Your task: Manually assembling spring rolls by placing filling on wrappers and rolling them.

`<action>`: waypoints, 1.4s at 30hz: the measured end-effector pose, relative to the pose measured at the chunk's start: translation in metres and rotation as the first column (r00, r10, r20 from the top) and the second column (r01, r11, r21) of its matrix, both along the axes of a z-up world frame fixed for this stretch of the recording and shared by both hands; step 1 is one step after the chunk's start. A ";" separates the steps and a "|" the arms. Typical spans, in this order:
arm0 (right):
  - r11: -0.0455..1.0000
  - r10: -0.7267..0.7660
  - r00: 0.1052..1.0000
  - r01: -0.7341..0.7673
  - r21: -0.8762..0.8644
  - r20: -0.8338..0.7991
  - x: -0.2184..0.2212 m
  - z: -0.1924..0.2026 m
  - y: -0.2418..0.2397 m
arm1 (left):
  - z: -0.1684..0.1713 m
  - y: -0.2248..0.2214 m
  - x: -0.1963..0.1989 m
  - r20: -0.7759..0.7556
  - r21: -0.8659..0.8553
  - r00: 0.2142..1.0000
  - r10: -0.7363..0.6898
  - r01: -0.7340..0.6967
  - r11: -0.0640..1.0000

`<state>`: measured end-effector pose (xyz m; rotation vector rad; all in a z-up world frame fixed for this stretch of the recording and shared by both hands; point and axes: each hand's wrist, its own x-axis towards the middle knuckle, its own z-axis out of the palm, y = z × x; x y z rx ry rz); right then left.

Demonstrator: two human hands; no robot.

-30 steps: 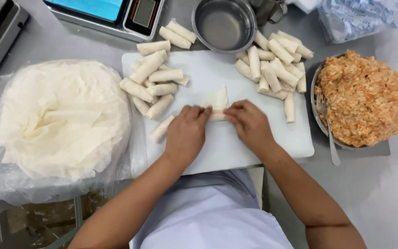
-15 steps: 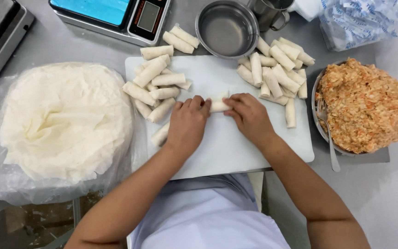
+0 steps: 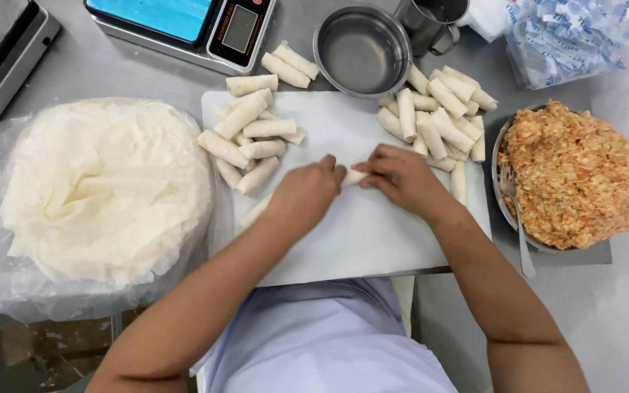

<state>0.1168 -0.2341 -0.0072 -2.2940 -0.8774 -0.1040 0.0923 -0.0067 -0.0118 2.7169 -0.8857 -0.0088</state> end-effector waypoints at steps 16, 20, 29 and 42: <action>0.965 0.255 0.967 -0.253 -0.073 0.024 -0.014 0.025 0.084 | 0.068 0.115 -0.046 -0.065 -0.063 0.942 0.330 -0.334 0.940; 0.971 0.220 0.965 -0.231 0.066 0.144 0.018 0.028 0.118 | 0.102 0.219 -0.070 0.156 0.044 0.811 0.564 -0.577 0.816; 0.918 0.290 0.955 -0.260 0.301 -0.059 -0.010 0.093 0.219 | 0.130 0.240 -0.068 -0.008 -0.805 0.702 0.712 -0.427 0.412; 0.696 0.254 0.806 0.231 0.680 -0.534 -0.021 0.104 0.118 | 0.034 0.125 -0.027 -0.511 -0.375 0.679 -0.527 -0.728 -0.574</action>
